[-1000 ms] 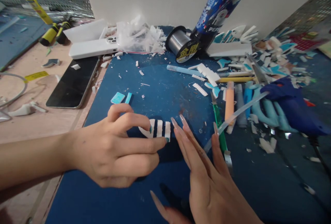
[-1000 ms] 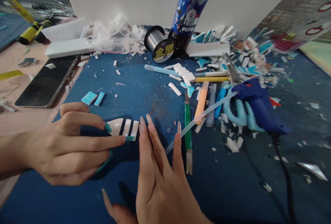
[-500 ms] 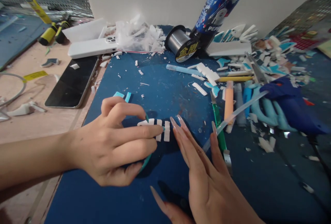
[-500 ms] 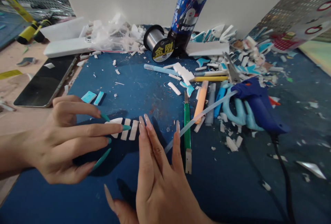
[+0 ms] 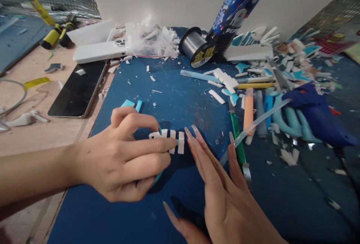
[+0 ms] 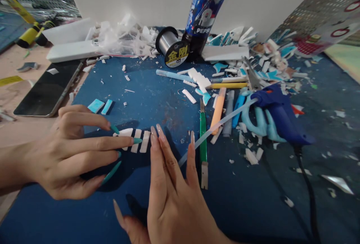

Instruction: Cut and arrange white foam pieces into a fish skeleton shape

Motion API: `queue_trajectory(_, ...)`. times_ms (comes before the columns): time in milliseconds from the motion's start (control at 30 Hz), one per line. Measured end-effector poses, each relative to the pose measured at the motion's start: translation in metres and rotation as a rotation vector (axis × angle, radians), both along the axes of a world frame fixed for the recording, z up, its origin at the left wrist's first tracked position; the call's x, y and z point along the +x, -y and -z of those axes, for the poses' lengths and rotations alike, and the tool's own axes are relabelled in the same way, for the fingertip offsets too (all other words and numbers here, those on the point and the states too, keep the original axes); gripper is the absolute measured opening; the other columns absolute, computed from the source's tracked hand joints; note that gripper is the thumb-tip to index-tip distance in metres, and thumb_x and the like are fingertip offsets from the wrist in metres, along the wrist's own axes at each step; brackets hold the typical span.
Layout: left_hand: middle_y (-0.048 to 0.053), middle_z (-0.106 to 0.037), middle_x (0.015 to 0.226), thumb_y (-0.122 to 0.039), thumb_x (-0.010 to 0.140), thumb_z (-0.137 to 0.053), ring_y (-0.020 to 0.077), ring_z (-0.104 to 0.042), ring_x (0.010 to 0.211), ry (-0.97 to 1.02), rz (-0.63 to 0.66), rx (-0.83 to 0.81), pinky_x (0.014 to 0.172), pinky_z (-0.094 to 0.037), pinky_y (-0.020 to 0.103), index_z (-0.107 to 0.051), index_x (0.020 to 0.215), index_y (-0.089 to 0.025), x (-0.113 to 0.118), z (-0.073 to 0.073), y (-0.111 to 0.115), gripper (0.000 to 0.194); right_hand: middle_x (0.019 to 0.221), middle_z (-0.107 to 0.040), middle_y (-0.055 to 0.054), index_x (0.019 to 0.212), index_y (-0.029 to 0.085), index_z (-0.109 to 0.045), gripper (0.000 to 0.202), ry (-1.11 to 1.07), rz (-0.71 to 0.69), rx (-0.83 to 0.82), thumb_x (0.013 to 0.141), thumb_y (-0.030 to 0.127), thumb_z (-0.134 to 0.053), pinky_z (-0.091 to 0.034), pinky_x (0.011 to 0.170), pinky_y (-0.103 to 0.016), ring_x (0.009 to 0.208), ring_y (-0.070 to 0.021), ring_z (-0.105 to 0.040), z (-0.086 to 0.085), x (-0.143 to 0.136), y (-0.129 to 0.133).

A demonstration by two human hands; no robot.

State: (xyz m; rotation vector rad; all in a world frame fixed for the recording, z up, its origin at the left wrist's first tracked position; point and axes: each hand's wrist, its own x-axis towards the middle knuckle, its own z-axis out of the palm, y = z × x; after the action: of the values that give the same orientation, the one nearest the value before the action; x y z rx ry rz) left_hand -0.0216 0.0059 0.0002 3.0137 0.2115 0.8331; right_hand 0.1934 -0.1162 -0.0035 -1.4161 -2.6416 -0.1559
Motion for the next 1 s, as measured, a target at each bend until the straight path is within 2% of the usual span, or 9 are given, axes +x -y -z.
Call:
queue_trajectory(267, -0.003, -0.070, 0.110, -0.023, 0.075, -0.051, 0.0290, -0.051, 0.098, 0.020, -0.010, 0.042, 0.072, -0.035, 0.046, -0.062, 0.089, -0.025, -0.0017, 0.0042, 0.0001, 0.018, 0.147, -0.033, -0.029, 0.139, -0.018, -0.023, 0.076, 0.008, 0.008, 0.000, 0.090, 0.037, -0.043, -0.023, 0.109, -0.067, 0.141, -0.0391, -0.026, 0.0002, 0.0000, 0.0011)
queue_trajectory(500, -0.001, -0.070, 0.109, -0.022, 0.075, -0.052, 0.0302, -0.051, 0.098, 0.017, 0.004, 0.035, 0.071, -0.034, 0.046, -0.062, 0.089, -0.023, -0.0010, 0.0025, 0.0005, 0.018, 0.146, -0.033, -0.031, 0.137, -0.019, -0.025, 0.075, 0.008, 0.012, -0.002, 0.090, 0.037, -0.043, -0.024, 0.108, -0.067, 0.140, -0.0396, -0.026, 0.0001, -0.0008, 0.0011)
queue_trajectory(800, 0.000, -0.070, 0.107, -0.022, 0.076, -0.052, 0.0282, -0.051, 0.096, 0.027, 0.004, 0.042, 0.070, -0.034, 0.045, -0.060, 0.090, -0.023, -0.0009, 0.0023, 0.0002, 0.016, 0.146, -0.035, -0.028, 0.140, -0.017, -0.020, 0.078, -0.018, 0.014, -0.004, 0.090, 0.037, -0.044, -0.024, 0.109, -0.067, 0.141, -0.0385, -0.026, -0.0015, -0.0001, 0.0003)
queue_trajectory(900, 0.004, -0.067, 0.107, -0.024, 0.075, -0.057, 0.0268, -0.049, 0.095, 0.060, -0.023, -0.035, 0.073, -0.035, 0.045, -0.053, 0.098, -0.021, -0.0006, 0.0020, 0.0002, 0.024, 0.145, -0.039, -0.026, 0.142, -0.014, -0.017, 0.077, -0.093, 0.013, 0.006, 0.090, 0.034, -0.047, -0.024, 0.110, -0.067, 0.141, -0.0357, -0.027, -0.0046, -0.0003, 0.0004)
queue_trajectory(1000, 0.010, -0.059, 0.115, -0.028, 0.076, -0.057, 0.0268, -0.050, 0.098, 0.082, -0.114, -0.222, 0.078, -0.038, 0.046, -0.043, 0.107, -0.018, 0.0010, 0.0016, -0.0009, 0.036, 0.141, -0.047, -0.024, 0.142, -0.010, -0.022, 0.071, -0.196, 0.057, 0.047, 0.088, 0.026, -0.052, -0.028, 0.112, -0.060, 0.140, -0.0301, -0.032, -0.0084, -0.0008, -0.0003)
